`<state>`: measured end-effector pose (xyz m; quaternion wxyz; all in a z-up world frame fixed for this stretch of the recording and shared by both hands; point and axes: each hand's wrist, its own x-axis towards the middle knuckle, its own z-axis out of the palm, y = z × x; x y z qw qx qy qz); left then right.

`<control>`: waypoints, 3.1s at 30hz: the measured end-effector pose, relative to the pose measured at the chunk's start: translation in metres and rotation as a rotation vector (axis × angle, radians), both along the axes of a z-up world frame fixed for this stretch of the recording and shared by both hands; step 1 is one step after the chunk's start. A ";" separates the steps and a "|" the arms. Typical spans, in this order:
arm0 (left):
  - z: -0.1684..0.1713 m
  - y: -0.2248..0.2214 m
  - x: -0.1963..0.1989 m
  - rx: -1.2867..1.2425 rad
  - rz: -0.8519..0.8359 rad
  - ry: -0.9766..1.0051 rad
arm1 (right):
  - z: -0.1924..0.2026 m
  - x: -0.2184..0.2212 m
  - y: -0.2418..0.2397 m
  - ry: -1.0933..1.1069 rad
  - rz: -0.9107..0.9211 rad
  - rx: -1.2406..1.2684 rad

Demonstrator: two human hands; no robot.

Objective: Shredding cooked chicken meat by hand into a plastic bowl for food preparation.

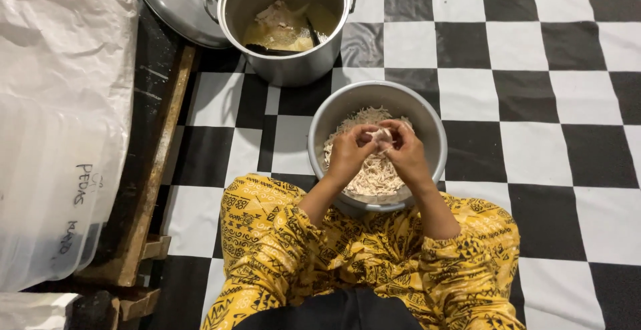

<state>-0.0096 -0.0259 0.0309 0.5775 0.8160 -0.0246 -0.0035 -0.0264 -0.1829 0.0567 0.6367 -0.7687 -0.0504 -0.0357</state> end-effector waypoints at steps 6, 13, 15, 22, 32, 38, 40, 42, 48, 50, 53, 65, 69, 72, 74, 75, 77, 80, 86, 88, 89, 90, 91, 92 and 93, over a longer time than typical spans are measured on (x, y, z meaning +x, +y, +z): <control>0.035 0.010 -0.010 -0.682 -0.109 0.182 | 0.025 -0.006 0.007 0.058 -0.070 0.332; 0.034 0.017 -0.008 -0.698 -0.075 0.185 | 0.025 -0.006 -0.011 0.121 -0.108 0.505; 0.029 0.014 -0.009 -0.686 -0.024 0.196 | 0.014 -0.003 -0.014 0.156 -0.099 0.431; 0.026 0.005 -0.007 -0.646 -0.024 0.190 | 0.000 0.002 -0.001 0.255 -0.036 0.503; 0.026 0.000 -0.002 -0.599 0.029 0.205 | -0.017 0.012 -0.010 0.212 -0.089 0.546; 0.025 0.002 -0.003 -0.399 0.011 0.139 | -0.016 0.008 -0.001 0.120 -0.033 0.523; 0.019 -0.001 -0.002 -0.326 0.021 0.131 | -0.015 0.007 0.000 0.102 -0.025 0.505; 0.003 -0.008 -0.002 -0.346 0.027 0.118 | -0.018 0.010 -0.002 0.085 -0.026 0.477; 0.023 0.003 0.003 -0.501 0.179 0.075 | -0.058 0.024 -0.031 0.254 -0.128 0.607; 0.004 0.005 0.007 -0.324 0.152 0.054 | -0.033 0.018 -0.023 0.303 -0.091 0.689; 0.006 0.002 -0.002 -0.073 0.081 0.038 | -0.039 0.020 -0.022 0.359 -0.021 0.769; 0.001 0.000 0.003 -0.374 0.020 0.093 | -0.013 0.003 -0.005 0.150 0.039 0.524; 0.016 -0.002 0.000 -0.518 -0.014 0.143 | -0.018 0.005 -0.009 0.138 -0.047 0.472; 0.016 -0.001 0.000 -0.286 -0.034 0.078 | -0.008 0.002 -0.004 0.048 -0.087 0.314; 0.016 -0.002 -0.002 -0.171 -0.053 -0.043 | 0.003 -0.002 0.003 0.001 -0.106 0.207; 0.016 -0.002 -0.003 -0.057 -0.073 -0.162 | 0.009 -0.005 0.006 -0.045 -0.125 0.099; 0.013 -0.005 -0.003 -0.034 -0.071 -0.211 | 0.003 -0.002 0.005 -0.040 -0.157 0.015; 0.022 -0.004 -0.005 -0.145 -0.043 -0.188 | -0.017 0.007 -0.007 -0.051 -0.237 -0.112; 0.035 0.004 -0.004 -0.433 -0.029 -0.041 | 0.010 -0.001 -0.011 0.033 -0.174 0.178; 0.032 0.006 -0.004 -0.503 -0.062 -0.034 | 0.001 -0.002 -0.008 0.061 -0.142 0.238; 0.031 0.006 -0.005 -0.503 -0.071 -0.017 | 0.001 -0.003 -0.005 0.057 -0.112 0.237; 0.029 0.007 -0.004 -0.501 -0.082 -0.001 | 0.001 -0.004 -0.002 0.050 -0.083 0.238; 0.034 0.006 -0.005 -0.500 -0.084 -0.003 | -0.003 -0.002 -0.002 0.048 -0.083 0.239; 0.038 0.005 -0.007 -0.383 -0.069 -0.033 | -0.007 -0.001 -0.002 0.001 -0.101 0.156; 0.042 0.005 -0.009 -0.267 -0.055 -0.063 | -0.012 0.000 -0.002 -0.047 -0.118 0.073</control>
